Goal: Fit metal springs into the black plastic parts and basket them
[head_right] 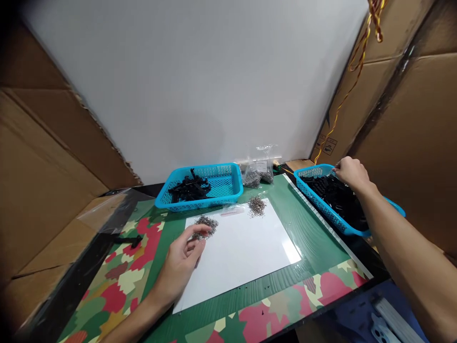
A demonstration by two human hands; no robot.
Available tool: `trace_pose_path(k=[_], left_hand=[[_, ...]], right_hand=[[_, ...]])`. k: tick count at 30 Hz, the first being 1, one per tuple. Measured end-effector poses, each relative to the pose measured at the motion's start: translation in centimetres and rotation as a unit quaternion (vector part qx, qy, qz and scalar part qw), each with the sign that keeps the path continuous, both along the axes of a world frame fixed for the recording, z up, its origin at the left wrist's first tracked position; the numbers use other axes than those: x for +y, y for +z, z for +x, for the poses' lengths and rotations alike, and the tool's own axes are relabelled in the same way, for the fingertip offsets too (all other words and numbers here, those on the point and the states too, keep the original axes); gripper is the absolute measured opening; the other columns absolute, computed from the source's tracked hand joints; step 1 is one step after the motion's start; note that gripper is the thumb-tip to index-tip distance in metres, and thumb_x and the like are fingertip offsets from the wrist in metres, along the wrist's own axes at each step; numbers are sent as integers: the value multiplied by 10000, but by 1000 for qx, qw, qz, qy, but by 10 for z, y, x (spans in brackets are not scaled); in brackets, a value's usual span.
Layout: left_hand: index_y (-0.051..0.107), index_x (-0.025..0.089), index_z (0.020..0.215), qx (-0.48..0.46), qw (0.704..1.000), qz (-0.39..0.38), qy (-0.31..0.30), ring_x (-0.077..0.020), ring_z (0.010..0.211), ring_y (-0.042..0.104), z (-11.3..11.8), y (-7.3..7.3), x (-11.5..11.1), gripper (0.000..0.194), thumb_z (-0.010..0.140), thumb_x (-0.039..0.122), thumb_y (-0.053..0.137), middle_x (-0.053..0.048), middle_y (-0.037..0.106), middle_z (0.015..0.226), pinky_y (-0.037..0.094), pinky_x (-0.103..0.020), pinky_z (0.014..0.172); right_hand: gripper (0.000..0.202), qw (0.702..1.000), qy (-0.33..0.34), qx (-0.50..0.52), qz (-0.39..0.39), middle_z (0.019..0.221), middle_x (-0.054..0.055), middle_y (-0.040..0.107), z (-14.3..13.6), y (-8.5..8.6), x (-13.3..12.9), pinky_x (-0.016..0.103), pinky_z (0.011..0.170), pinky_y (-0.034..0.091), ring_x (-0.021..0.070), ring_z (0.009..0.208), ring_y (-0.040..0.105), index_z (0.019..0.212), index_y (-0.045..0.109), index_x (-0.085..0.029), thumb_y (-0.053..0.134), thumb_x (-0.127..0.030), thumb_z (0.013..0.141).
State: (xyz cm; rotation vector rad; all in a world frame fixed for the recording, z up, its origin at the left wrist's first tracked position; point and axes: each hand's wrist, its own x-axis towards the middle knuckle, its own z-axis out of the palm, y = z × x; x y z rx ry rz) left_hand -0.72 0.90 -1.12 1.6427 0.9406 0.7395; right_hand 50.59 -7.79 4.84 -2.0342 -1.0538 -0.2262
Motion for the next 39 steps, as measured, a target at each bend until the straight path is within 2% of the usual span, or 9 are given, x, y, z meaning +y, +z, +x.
trace_pose_path(k=[2,5,7,10,14,18,26,31,39], left_hand=[[678,224,1092,10,999,35,-4,-155,707,524,0,2,-1,179,971,316,582,-19,625,926,399,-264,614],[715,211,948,42,995,93,-21,-163,737,531,0,5,-5,154,956,240,564,-24,649,946,414,-289,678],[716,207,905,57,992,108,-29,-166,731,520,0,5,-7,174,940,203,546,-18,643,902,401,-293,682],[715,195,876,61,992,110,-28,-160,714,507,-2,4,-9,193,916,173,527,-17,636,881,379,-292,672],[713,186,868,52,993,94,-39,-149,713,504,-6,1,-11,194,905,166,524,-15,622,888,381,-289,684],[714,178,833,53,994,84,-36,-146,712,505,-8,1,-14,195,867,128,528,-16,617,873,370,-287,674],[744,176,839,54,994,87,-33,-129,686,497,-9,0,-21,232,820,73,537,-7,624,858,362,-281,663],[746,178,832,53,994,87,-33,-128,696,511,-9,0,-22,230,820,71,543,-7,637,866,370,-277,669],[749,176,827,51,994,88,-27,-128,693,519,-9,0,-23,226,811,76,547,-7,644,866,364,-281,664]], right_hand=[[292,1000,2,-2,-2,423,-34,400,-12,3,15,329,549,261,136,440,357,520,672,-238,843,-168,747],[76,999,35,-28,-19,607,49,645,-53,16,48,331,616,352,188,560,535,713,764,-206,770,-158,773],[182,987,111,-104,-47,838,130,768,-94,26,74,356,677,423,223,672,630,937,798,-175,623,-222,919],[273,963,227,-133,-62,991,115,801,-167,35,112,327,718,479,199,748,686,1111,788,-184,552,-241,988],[187,897,371,-194,-143,1050,78,813,-252,24,162,307,837,513,233,998,723,1065,816,-222,663,-209,958],[286,848,408,-254,-223,1143,112,797,-301,2,203,333,942,524,273,1130,701,1207,778,-202,724,-147,932],[364,793,386,-358,-307,1355,116,647,-321,-24,224,469,958,596,248,1133,682,1327,643,-180,667,-379,1023],[145,787,371,-388,-303,1079,124,749,-312,-14,212,348,895,538,271,1124,669,1111,733,-152,695,-163,971],[290,808,329,-428,-236,1102,154,731,-298,17,182,339,790,441,269,1028,633,1127,694,-131,547,34,939]])
